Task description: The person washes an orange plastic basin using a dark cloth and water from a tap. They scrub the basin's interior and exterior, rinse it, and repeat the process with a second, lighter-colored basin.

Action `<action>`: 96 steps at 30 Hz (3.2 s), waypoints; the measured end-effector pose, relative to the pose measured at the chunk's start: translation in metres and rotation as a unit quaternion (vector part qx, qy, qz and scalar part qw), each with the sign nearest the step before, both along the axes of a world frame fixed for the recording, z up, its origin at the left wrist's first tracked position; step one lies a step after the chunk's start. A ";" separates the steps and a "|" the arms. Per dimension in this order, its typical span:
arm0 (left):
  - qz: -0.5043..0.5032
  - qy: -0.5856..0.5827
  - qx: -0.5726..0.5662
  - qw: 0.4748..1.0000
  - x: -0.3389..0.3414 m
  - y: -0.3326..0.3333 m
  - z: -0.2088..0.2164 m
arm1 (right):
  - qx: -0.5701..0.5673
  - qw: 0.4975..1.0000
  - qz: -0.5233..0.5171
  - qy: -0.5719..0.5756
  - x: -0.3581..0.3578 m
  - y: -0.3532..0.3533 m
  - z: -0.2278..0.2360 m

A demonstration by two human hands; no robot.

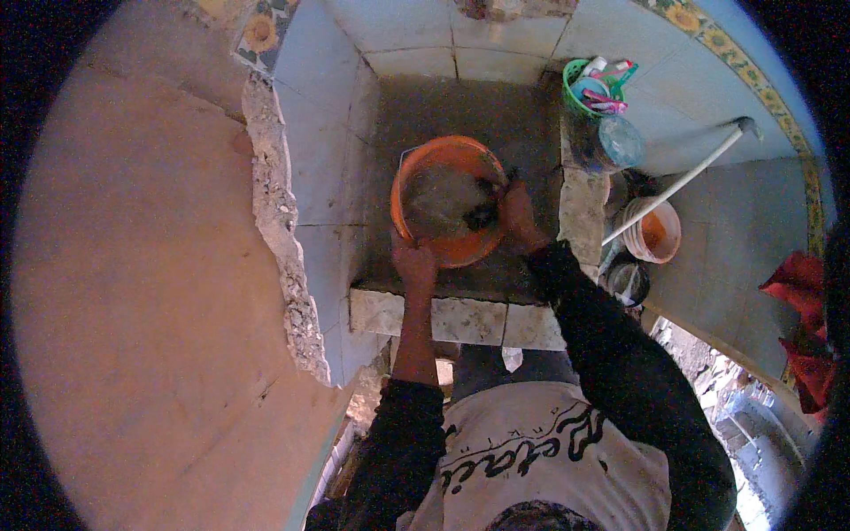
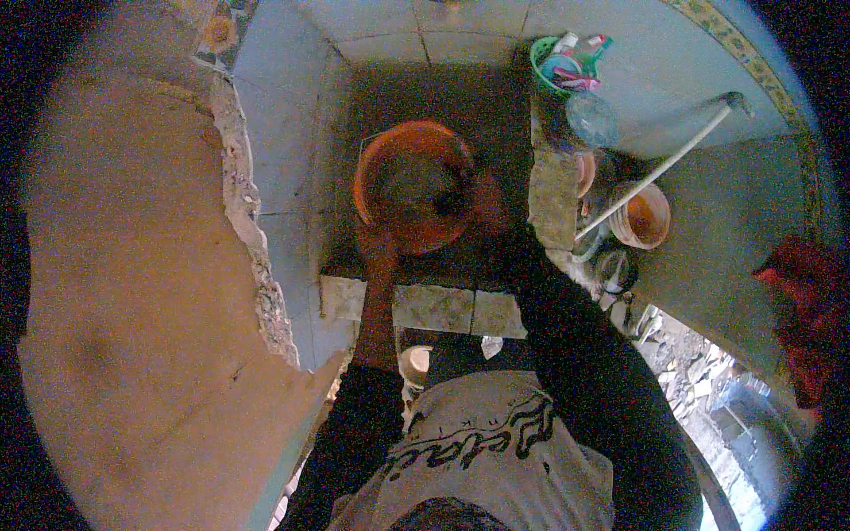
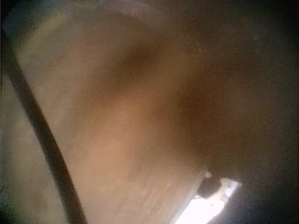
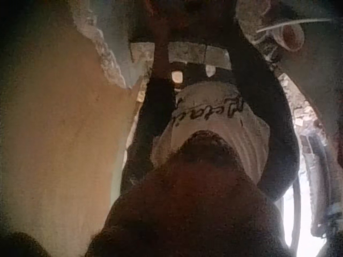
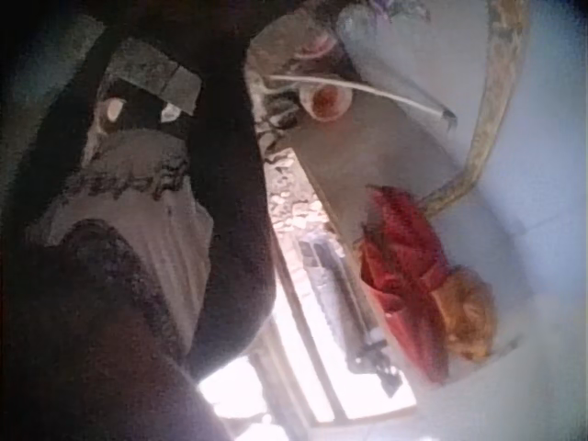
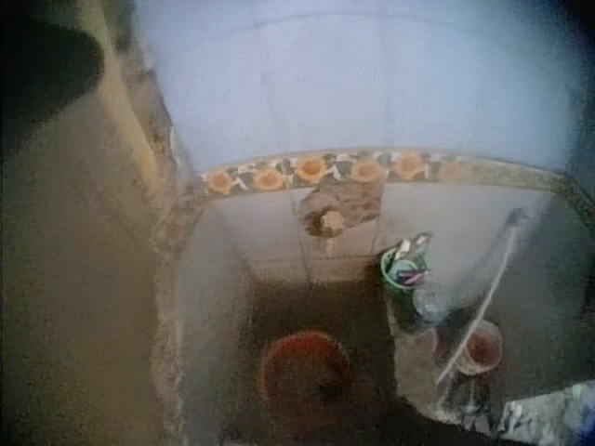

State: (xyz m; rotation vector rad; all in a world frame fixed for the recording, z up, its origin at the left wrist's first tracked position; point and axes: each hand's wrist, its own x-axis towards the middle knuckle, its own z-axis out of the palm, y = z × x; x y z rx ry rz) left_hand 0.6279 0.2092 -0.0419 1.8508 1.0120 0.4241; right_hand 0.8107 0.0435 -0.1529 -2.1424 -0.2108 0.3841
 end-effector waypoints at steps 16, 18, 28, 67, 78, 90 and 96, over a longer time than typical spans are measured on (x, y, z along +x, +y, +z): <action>0.044 0.050 0.046 0.997 -0.008 0.004 -0.015 | -0.148 0.987 0.067 0.016 0.011 0.026 0.107; 0.091 0.018 0.049 0.994 0.001 -0.002 -0.021 | -0.188 0.981 0.046 0.016 0.011 0.016 0.070; 0.214 -0.088 -0.082 0.969 0.038 -0.052 -0.063 | -0.114 0.979 0.001 0.167 -0.071 0.009 0.047; 0.236 -0.102 -0.223 0.940 0.025 -0.003 -0.076 | 0.016 0.990 0.140 0.000 0.022 0.044 0.137; 0.002 0.169 0.031 0.985 0.026 -0.011 0.031 | -0.191 0.889 0.378 -0.173 0.021 0.014 0.037; 0.003 0.233 0.038 0.972 0.026 0.001 0.014 | -0.239 0.814 0.370 -0.379 0.031 0.005 0.065; -0.008 0.200 0.054 0.978 0.038 0.002 0.022 | -0.229 0.847 0.361 -0.316 0.015 0.003 0.066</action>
